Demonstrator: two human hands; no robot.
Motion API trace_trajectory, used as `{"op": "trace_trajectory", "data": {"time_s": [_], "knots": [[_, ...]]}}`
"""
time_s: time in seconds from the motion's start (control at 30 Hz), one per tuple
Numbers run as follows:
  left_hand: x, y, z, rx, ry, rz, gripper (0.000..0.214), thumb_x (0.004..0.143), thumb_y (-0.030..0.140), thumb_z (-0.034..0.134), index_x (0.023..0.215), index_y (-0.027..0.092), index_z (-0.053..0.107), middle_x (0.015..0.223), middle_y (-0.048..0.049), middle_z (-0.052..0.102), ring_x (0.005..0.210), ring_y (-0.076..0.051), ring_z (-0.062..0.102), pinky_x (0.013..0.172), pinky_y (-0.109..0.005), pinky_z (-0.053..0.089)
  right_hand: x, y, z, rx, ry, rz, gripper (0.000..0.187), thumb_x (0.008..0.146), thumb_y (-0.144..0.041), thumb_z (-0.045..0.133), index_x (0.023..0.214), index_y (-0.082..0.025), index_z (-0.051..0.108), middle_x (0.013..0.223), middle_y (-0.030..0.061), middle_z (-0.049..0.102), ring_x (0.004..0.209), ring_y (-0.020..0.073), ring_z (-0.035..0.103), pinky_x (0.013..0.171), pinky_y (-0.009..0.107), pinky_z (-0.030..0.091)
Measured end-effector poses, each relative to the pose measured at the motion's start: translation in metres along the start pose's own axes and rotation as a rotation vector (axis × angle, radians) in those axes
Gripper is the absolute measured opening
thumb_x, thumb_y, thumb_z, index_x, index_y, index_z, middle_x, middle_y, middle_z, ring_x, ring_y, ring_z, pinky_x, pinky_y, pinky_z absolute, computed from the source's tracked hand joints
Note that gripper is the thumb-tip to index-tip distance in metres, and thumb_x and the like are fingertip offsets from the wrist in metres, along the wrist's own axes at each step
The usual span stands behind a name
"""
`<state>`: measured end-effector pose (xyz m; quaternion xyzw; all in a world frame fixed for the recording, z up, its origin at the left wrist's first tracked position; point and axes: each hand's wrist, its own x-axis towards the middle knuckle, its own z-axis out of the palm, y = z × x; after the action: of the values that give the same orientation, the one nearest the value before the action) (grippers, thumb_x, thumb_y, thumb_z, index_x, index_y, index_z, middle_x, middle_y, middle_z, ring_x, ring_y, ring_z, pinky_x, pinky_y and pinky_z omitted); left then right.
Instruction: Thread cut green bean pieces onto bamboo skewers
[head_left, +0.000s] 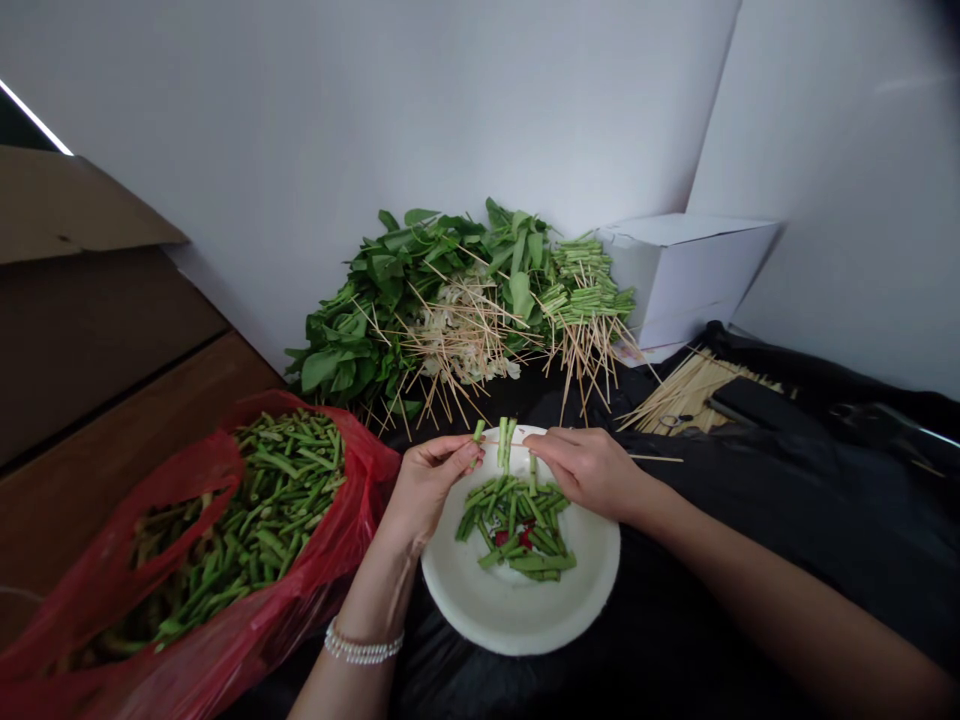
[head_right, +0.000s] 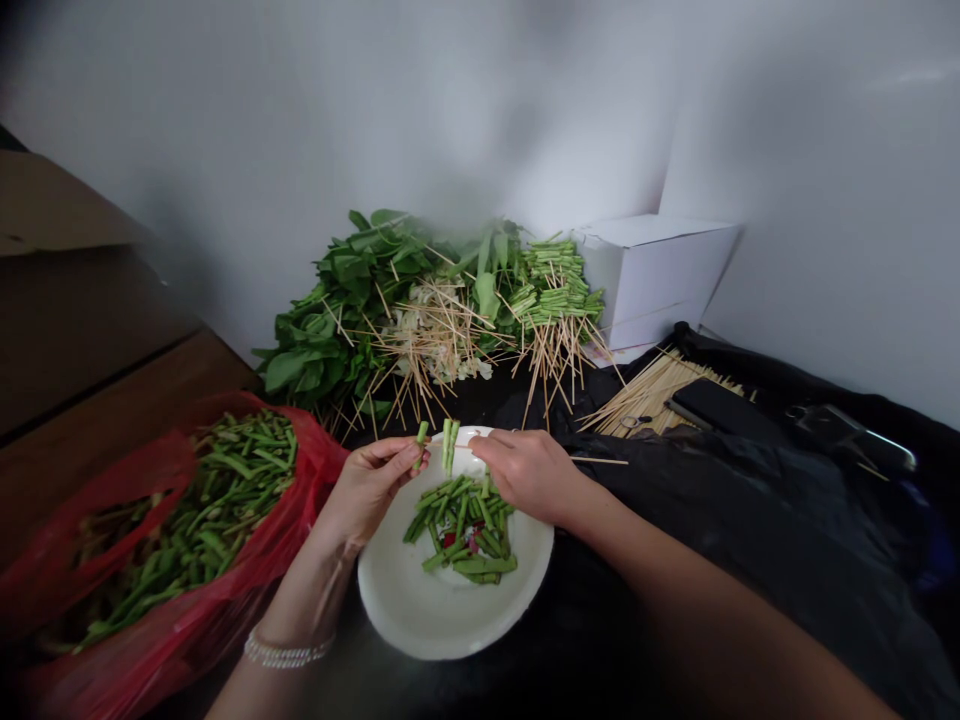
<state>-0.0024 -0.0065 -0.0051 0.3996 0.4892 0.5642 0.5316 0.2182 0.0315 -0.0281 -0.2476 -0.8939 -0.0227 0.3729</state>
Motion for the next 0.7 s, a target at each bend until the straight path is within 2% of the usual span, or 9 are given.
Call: {"op": "trace_trajectory", "data": {"time_s": [0.13,0.3,0.5,0.6,0.7], "knots": [[-0.001,-0.003,0.005,0.061,-0.071,0.014,0.022,0.059,0.028,0.087,0.073,0.014,0.078,0.059,-0.0009,0.069,0.052,-0.008,0.055,0.055,-0.02,0.046,0.002,-0.003,0.0,-0.023,-0.022,-0.02,0.027,0.096,-0.016,0.039,0.106,-0.014,0.064,0.081,0.005,0.066,0.07,0.0139,0.061,0.063,0.025,0.046],[-0.001,-0.004,0.006,0.052,-0.062,0.024,0.026,0.057,0.027,0.088,0.079,0.017,0.078,0.068,-0.0011,0.073,0.056,-0.008,0.058,0.057,-0.019,0.047,0.004,-0.005,0.0,0.002,-0.015,-0.008,0.028,0.098,-0.019,0.038,0.107,-0.015,0.064,0.081,0.0048,0.066,0.071,0.0131,0.061,0.064,0.024,0.046],[-0.002,0.0,0.002,0.084,-0.046,0.053,0.028,0.06,0.028,0.086,0.085,0.018,0.077,0.075,-0.0033,0.075,0.059,-0.012,0.062,0.06,-0.025,0.051,0.002,-0.003,0.0,0.003,0.044,0.023,0.028,0.099,-0.021,0.038,0.11,-0.016,0.064,0.084,0.005,0.068,0.074,0.0128,0.062,0.067,0.023,0.047],[-0.002,0.001,-0.002,0.29,-0.108,0.128,0.027,0.064,0.03,0.083,0.088,0.017,0.077,0.081,-0.0063,0.075,0.066,-0.017,0.065,0.063,-0.029,0.052,0.001,0.0,-0.001,0.016,0.111,0.082,0.029,0.097,-0.017,0.038,0.11,-0.015,0.064,0.083,0.0054,0.068,0.074,0.0132,0.062,0.069,0.024,0.048],[-0.001,0.0,-0.005,0.695,-0.223,0.307,0.012,0.072,0.028,0.076,0.081,0.02,0.077,0.08,-0.0068,0.074,0.071,-0.02,0.065,0.071,-0.031,0.05,0.0,0.002,0.0,0.016,0.147,0.102,0.029,0.095,-0.016,0.04,0.11,-0.014,0.065,0.083,0.0054,0.068,0.074,0.0135,0.062,0.07,0.024,0.048]]}}
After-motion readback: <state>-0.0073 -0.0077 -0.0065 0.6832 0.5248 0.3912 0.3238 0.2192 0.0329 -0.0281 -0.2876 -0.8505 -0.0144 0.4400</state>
